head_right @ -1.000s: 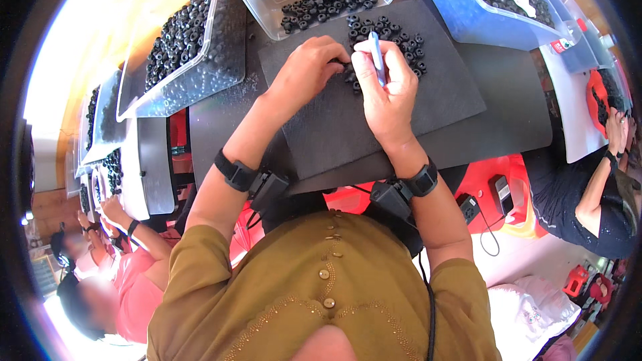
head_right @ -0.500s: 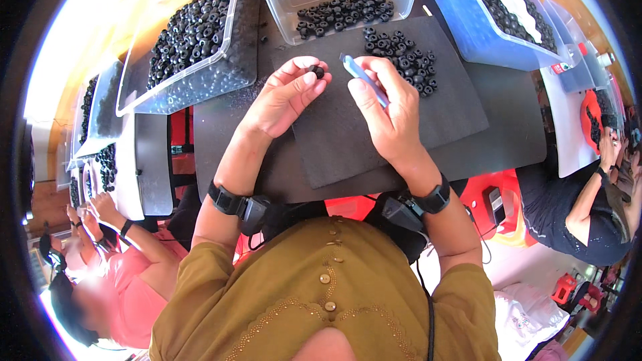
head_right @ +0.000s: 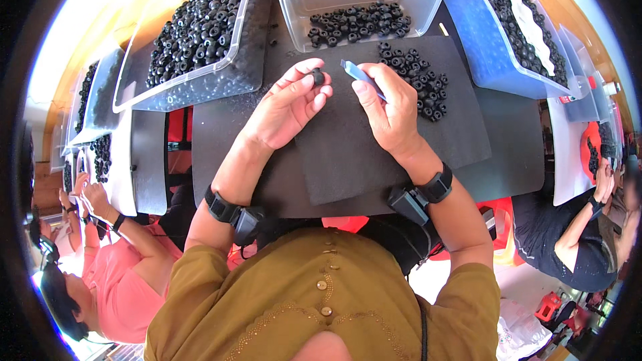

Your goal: The recorder uses a small glue applicator to apply adhesive into the centers of small black plastic rubber-like circular components.

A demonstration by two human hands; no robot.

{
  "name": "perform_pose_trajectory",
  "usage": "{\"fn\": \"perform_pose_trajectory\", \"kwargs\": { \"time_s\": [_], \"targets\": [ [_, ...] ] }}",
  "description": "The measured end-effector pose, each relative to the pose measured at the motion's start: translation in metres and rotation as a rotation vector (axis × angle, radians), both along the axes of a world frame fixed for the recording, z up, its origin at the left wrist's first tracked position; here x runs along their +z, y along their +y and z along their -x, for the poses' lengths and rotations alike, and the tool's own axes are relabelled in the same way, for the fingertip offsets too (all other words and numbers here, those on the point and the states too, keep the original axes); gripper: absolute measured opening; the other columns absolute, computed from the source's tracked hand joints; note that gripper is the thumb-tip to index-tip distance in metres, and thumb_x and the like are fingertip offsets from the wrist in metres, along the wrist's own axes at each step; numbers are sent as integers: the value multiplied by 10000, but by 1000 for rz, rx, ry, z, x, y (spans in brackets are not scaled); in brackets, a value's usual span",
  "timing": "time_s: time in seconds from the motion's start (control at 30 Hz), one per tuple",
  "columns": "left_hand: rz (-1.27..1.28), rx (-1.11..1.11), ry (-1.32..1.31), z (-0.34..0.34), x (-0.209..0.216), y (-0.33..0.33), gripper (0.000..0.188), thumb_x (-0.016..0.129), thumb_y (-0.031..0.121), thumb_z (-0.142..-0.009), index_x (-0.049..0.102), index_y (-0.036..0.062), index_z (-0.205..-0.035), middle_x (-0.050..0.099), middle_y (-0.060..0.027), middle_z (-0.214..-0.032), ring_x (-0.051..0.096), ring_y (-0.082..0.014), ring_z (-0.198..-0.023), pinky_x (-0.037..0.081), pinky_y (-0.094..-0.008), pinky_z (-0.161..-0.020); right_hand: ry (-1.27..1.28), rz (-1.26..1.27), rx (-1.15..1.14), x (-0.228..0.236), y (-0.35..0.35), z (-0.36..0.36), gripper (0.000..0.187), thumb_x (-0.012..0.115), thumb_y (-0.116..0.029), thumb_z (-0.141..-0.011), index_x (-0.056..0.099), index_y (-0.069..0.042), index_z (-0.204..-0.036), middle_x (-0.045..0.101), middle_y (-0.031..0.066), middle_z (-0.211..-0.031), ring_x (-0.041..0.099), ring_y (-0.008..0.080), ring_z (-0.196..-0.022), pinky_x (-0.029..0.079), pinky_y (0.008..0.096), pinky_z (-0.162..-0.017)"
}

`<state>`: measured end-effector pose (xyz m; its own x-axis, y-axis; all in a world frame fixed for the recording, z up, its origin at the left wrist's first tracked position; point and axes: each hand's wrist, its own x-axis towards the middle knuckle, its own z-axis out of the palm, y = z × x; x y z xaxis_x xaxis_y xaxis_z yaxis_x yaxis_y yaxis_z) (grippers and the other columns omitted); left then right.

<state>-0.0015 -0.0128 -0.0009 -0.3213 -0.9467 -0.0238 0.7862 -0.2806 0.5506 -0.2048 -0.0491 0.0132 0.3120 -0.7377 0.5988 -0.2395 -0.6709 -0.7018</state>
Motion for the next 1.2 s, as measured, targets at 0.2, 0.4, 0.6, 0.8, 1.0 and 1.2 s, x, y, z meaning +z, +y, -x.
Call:
{"fn": "perform_pose_trajectory", "kwargs": {
  "time_s": [0.2, 0.4, 0.6, 0.8, 1.0, 1.2],
  "targets": [
    [4, 12, 32, -1, -6, -2, 229, 604, 58, -942, 590, 53, -1171, 619, -118, -1137, 628, -194, -1008, 545, -233, -844, 9, -50, 60, 5, -2, 5, 213, 586, -191, -953, 620, 16, -989, 566, 91, -753, 532, 174, -599, 422, 284, -567],
    [-39, 20, 85, 3, -8, 0, 247, 619, 74, -933, 597, 45, -1177, 621, -118, -1141, 634, -197, -1004, 553, -228, -853, 97, 54, 46, 6, -3, 5, 171, 659, -173, -900, 644, -13, -960, 573, 65, -734, 524, 182, -554, 415, 304, -510],
    [-55, 17, 133, 3, -8, -1, 255, 630, 100, -929, 602, 57, -1179, 631, -102, -1126, 633, -166, -976, 550, -229, -847, 204, 111, 62, 12, 1, 4, 159, 691, -150, -849, 647, -26, -940, 579, 90, -712, 564, 252, -582, 443, 346, -527],
    [1, -16, 88, 4, -9, 0, 247, 626, 122, -937, 594, 74, -1177, 637, -78, -1113, 626, -129, -936, 526, -231, -831, 235, 108, 75, 13, 1, 3, 161, 694, -163, -840, 645, -36, -924, 580, 89, -716, 573, 270, -597, 449, 356, -530],
    [2, -43, 51, 5, -7, 1, 227, 616, 144, -948, 598, 106, -1171, 630, -42, -1063, 609, -123, -927, 507, -253, -827, 259, 118, 73, 14, 1, 3, 152, 681, -175, -852, 642, -39, -908, 579, 81, -713, 574, 267, -594, 445, 357, -524],
    [29, -29, 20, 6, -7, 1, 207, 623, 140, -944, 601, 103, -1147, 634, -36, -1049, 611, -124, -925, 509, -258, -837, 248, 101, 47, 14, 2, 3, 142, 673, -179, -858, 641, -45, -892, 578, 78, -701, 570, 262, -583, 443, 352, -515]
  ]
}}
